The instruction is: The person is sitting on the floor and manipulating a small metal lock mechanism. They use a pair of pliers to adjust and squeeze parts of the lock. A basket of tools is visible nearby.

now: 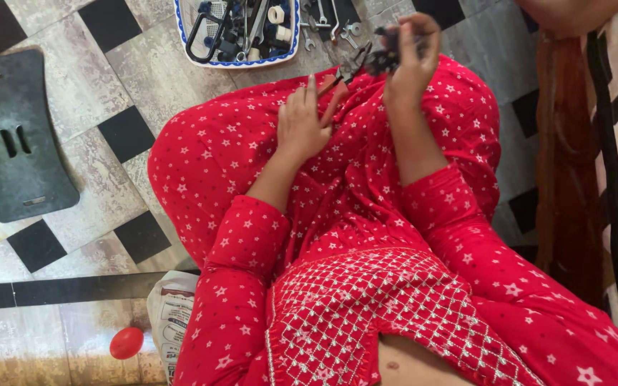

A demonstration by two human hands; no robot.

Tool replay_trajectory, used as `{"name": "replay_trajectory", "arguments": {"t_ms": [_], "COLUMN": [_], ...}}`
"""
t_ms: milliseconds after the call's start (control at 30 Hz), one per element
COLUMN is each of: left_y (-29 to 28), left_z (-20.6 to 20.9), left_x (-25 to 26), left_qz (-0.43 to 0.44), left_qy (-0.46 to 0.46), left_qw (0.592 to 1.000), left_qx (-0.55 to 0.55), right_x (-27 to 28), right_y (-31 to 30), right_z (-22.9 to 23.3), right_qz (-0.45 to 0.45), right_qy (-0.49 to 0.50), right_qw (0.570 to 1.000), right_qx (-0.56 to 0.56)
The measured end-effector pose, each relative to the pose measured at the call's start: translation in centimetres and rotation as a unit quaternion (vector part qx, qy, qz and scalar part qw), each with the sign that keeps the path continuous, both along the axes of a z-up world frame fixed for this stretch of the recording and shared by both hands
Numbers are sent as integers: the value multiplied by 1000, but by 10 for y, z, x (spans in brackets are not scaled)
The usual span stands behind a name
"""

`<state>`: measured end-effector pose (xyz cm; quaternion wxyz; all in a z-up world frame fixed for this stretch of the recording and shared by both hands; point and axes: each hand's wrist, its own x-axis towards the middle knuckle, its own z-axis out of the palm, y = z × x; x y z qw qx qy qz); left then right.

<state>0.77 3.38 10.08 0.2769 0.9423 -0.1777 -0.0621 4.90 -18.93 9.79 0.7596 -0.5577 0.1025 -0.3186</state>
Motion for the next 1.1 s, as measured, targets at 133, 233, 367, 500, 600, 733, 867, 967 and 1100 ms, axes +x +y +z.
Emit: {"name": "replay_trajectory", "arguments": {"t_ms": [133,233,367,500,600,733,867,967,1100], "left_y": [-6,-7,-5,-5,-9,-6,-2,-5,-11], "left_z": [4,1,4,15,20,5,-19,-23,-9], "left_x": [-1,-5,-7,-13,-17,-7,5,-4,-14], "left_qz": [-4,0,1,-15,41,159,183,127,-23], "left_qy": [-8,-81,-112,-125,-11,44,85,24,9], "left_qw": [998,995,991,990,998,951,903,952,956], "left_qx": [63,53,73,70,-36,-262,-380,-278,-292], "right_x": [-18,-13,9,34,41,26,-6,-24,-25], "right_y": [46,70,50,-24,-46,-16,54,82,59], "right_z": [20,24,1,-69,-114,-102,-81,-65,-34], "right_qz": [119,123,75,5,4,185,342,364,377], "right_qy": [49,162,300,351,192,236,252,219,244], "right_qw": [944,776,735,879,978,917,832,806,822], "right_qx": [-305,-596,-604,-324,-77,261,357,412,352]}}
